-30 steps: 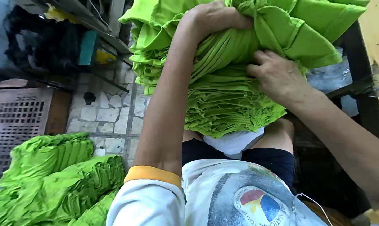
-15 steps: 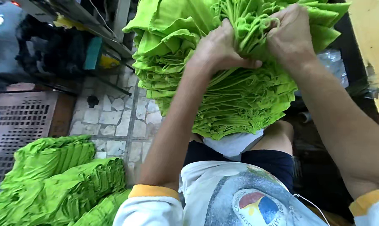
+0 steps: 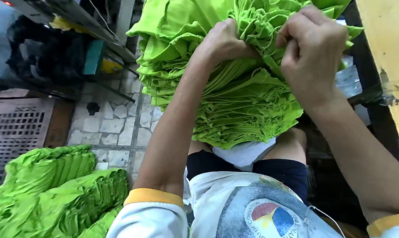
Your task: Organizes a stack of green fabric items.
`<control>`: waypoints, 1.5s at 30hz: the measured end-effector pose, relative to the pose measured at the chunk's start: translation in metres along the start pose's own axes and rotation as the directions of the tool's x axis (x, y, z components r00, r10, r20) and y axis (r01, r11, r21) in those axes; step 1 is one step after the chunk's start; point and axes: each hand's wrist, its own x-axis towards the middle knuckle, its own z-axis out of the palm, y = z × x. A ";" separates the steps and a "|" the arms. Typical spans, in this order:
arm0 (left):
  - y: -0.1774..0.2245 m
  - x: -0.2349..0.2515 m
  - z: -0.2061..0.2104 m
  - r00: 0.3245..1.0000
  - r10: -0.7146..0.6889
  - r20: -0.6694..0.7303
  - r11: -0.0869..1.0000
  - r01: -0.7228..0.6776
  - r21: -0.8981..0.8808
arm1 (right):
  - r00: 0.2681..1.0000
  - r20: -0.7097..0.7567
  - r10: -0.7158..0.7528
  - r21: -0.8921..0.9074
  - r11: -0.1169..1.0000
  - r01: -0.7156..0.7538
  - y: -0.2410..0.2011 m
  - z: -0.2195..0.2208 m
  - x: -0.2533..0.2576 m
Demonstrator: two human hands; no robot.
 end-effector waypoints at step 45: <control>-0.018 0.003 -0.006 0.989 0.150 -0.009 0.985 -0.151 -0.079 | 0.918 0.351 -0.184 -0.091 0.969 0.229 -0.002 0.029 -0.057</control>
